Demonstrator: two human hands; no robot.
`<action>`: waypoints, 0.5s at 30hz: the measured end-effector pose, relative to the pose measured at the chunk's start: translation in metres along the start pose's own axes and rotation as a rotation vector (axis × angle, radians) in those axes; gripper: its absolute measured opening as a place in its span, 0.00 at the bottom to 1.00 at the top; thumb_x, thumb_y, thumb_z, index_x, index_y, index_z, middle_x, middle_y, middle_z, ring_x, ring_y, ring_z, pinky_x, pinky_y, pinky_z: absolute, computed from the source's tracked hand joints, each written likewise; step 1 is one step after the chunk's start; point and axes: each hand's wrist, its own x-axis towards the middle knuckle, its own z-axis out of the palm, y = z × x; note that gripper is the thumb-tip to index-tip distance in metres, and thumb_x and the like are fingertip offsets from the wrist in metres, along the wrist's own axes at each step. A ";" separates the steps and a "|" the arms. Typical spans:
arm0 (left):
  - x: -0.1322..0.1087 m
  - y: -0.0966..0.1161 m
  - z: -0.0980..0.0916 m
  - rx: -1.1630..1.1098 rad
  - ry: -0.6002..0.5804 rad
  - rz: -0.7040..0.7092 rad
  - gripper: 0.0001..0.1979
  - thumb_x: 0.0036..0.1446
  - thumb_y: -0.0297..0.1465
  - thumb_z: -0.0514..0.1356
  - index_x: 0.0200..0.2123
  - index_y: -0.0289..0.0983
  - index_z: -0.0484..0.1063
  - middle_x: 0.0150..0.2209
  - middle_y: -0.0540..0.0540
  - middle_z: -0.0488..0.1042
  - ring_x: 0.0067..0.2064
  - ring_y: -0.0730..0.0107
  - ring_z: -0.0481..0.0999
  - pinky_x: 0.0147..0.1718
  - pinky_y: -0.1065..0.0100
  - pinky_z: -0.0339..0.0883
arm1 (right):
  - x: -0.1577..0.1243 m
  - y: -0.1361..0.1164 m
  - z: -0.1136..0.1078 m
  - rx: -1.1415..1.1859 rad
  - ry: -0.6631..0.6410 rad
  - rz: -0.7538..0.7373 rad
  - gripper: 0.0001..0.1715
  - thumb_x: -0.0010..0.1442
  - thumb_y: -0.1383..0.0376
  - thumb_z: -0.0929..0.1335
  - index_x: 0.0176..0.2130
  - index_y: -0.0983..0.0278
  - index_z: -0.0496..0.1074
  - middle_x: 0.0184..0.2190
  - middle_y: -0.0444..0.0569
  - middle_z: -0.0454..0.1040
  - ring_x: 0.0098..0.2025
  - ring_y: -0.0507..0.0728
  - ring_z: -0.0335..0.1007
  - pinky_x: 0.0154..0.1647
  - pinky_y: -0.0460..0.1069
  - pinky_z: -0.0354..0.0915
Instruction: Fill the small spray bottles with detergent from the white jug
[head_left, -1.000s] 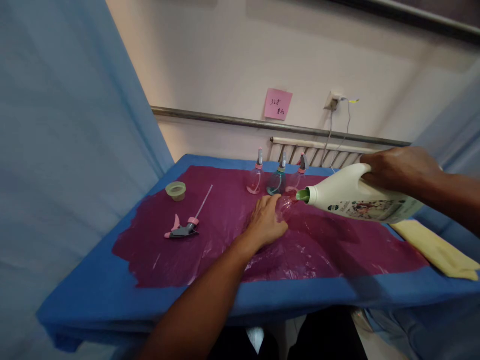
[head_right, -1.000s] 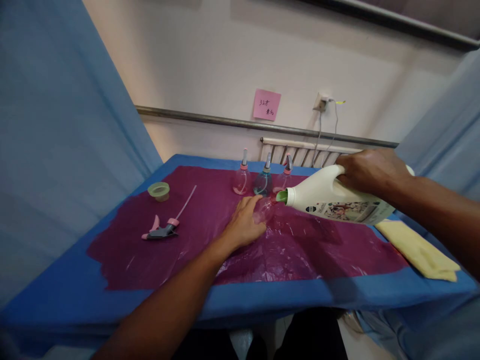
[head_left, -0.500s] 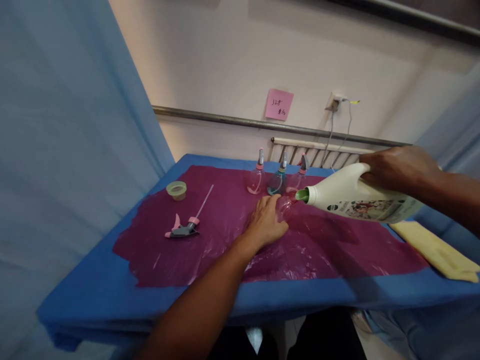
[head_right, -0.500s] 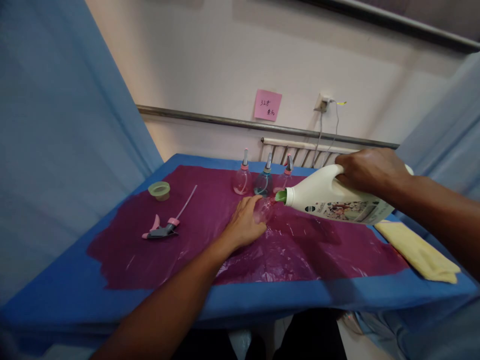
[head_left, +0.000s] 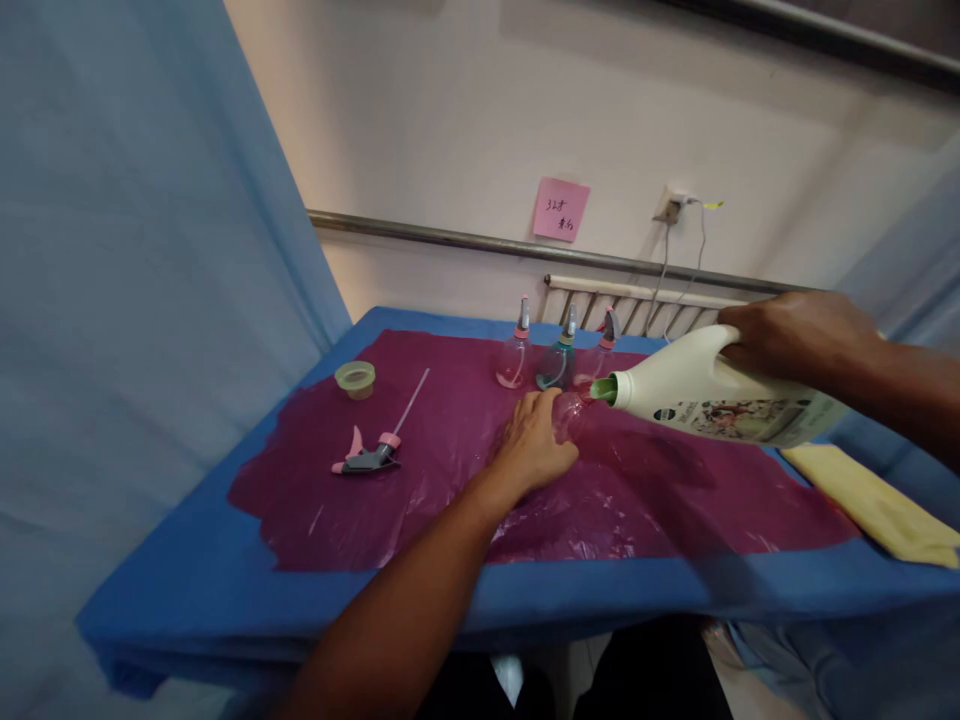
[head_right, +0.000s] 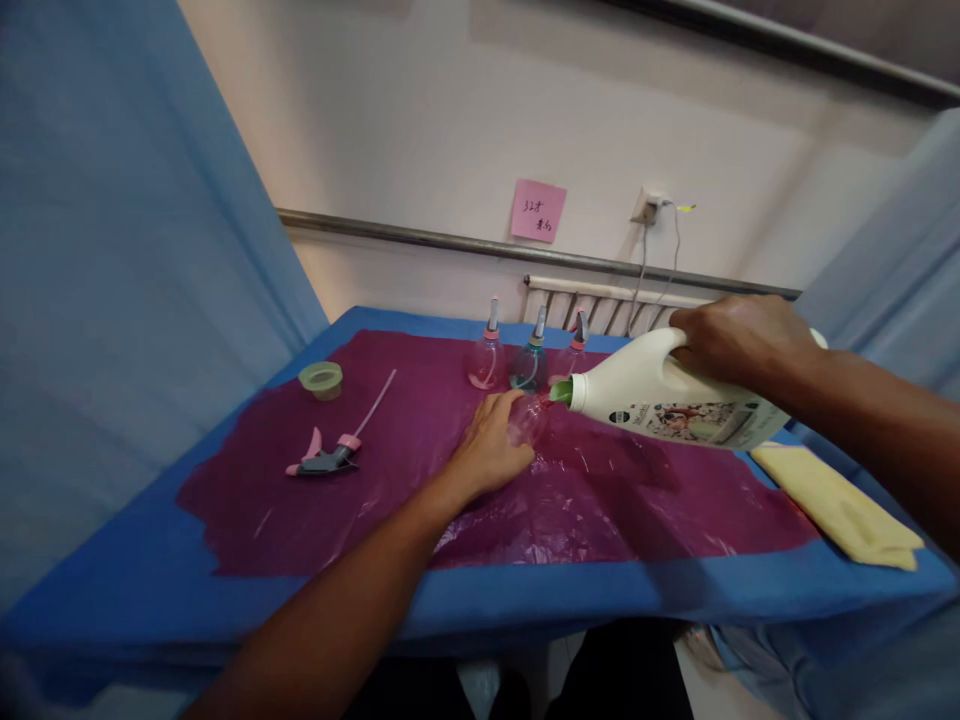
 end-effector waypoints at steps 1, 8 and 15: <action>0.000 0.000 0.000 -0.002 0.000 -0.002 0.42 0.58 0.30 0.69 0.75 0.42 0.65 0.71 0.35 0.72 0.76 0.42 0.70 0.77 0.46 0.66 | 0.000 -0.001 -0.002 0.009 -0.005 0.003 0.16 0.68 0.50 0.66 0.43 0.54 0.79 0.40 0.58 0.84 0.39 0.69 0.79 0.33 0.58 0.56; -0.001 0.001 -0.002 -0.004 -0.003 0.000 0.42 0.58 0.30 0.69 0.75 0.43 0.65 0.70 0.35 0.72 0.75 0.42 0.71 0.76 0.45 0.67 | -0.001 0.000 -0.005 0.035 -0.024 0.000 0.17 0.68 0.48 0.64 0.42 0.53 0.77 0.40 0.59 0.85 0.40 0.72 0.80 0.34 0.60 0.59; -0.001 0.003 -0.003 0.009 -0.010 -0.008 0.42 0.58 0.29 0.69 0.75 0.43 0.64 0.71 0.35 0.72 0.75 0.42 0.71 0.77 0.45 0.65 | 0.000 0.000 -0.004 0.074 0.006 0.003 0.14 0.65 0.49 0.67 0.40 0.52 0.79 0.37 0.59 0.83 0.36 0.71 0.78 0.34 0.60 0.58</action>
